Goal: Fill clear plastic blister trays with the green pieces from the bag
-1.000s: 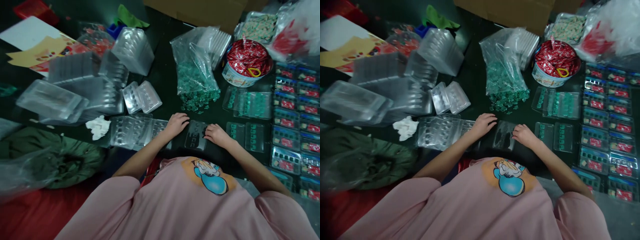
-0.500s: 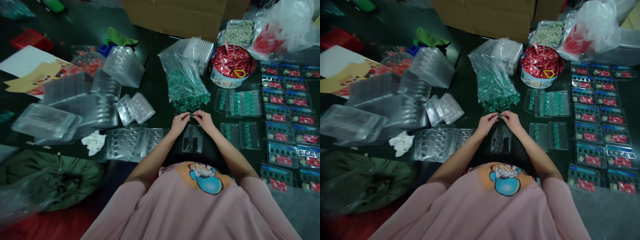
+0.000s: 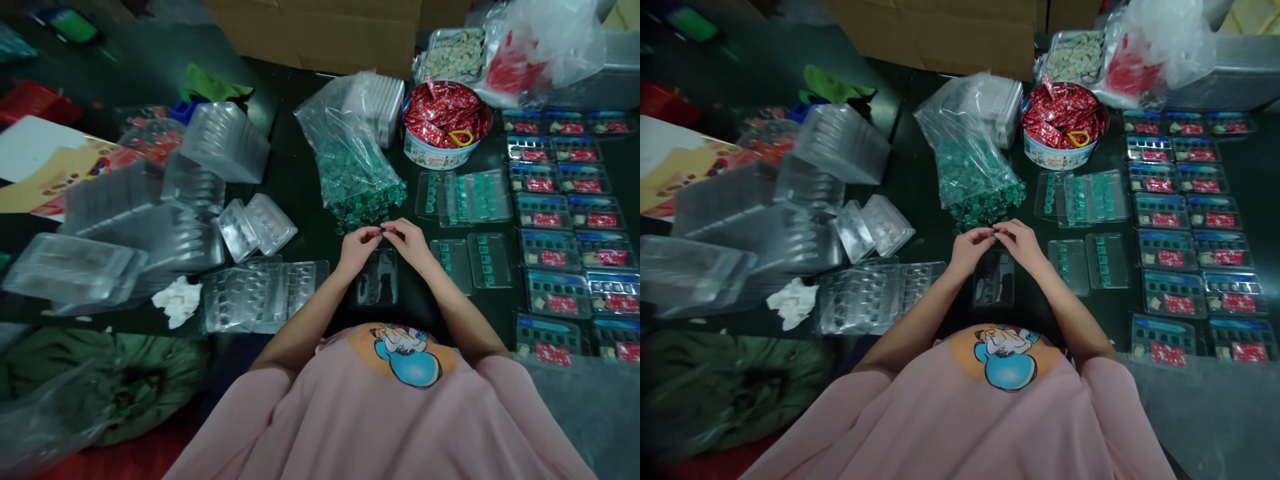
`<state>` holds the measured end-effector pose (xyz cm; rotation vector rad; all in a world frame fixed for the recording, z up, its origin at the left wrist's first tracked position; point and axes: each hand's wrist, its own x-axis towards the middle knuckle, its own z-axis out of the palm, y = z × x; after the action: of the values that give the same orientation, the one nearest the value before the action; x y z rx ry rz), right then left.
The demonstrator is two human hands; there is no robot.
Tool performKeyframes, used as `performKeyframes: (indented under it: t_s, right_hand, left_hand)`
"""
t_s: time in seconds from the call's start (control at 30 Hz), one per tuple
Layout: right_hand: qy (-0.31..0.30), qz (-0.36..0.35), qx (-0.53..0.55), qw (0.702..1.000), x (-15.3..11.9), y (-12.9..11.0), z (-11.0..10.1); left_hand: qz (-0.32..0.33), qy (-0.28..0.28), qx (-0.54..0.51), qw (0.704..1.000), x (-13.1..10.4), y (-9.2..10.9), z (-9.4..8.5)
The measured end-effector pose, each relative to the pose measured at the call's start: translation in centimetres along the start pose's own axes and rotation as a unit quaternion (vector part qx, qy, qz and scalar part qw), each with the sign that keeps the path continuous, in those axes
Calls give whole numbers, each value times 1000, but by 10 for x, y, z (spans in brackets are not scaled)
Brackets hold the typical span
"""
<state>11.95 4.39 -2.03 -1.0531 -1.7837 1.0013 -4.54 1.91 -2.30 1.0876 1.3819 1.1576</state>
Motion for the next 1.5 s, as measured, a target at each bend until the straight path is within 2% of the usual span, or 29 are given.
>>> performKeyframes:
  t_s: [0.17, 0.3, 0.4, 0.5, 0.63, 0.73, 0.83, 0.93, 1.27, 1.5]
  right_hand:
    - [-27, -14, -29, 999, 2, -3, 6]
    - [13, -9, -35, 999, 4, 1, 14]
    - [66, 17, -52, 996, 6, 10, 10]
    - [112, 30, -124, 985, 8, 19, -2]
    - [89, 44, -186, 978, 6, 17, -13]
    - [75, 40, -116, 990, 1, 4, -6]
    - [76, 51, -29, 995, -3, -10, 6]
    - [63, 28, 3, 998, -5, -17, 12]
    - [54, -64, -83, 993, -8, -13, 15]
    - [38, -62, -73, 995, -8, -14, 15]
  left_hand:
    - [65, -9, 139, 988, -6, 4, -5]
    - [71, -3, 153, 986, -4, 7, -3]
    - [33, 1, 113, 993, 0, 6, -2]
    - [-39, 11, 25, 999, 3, 3, -4]
    - [-152, -6, -163, 975, 3, 3, -7]
    - [-189, -21, -254, 948, 3, 4, -8]
    - [-196, -28, -287, 937, 2, 4, -8]
    - [-189, -30, -297, 935, 3, 2, -7]
    - [-172, -11, -309, 935, 0, 0, -5]
    - [-151, -25, -297, 942, -1, 3, -9]
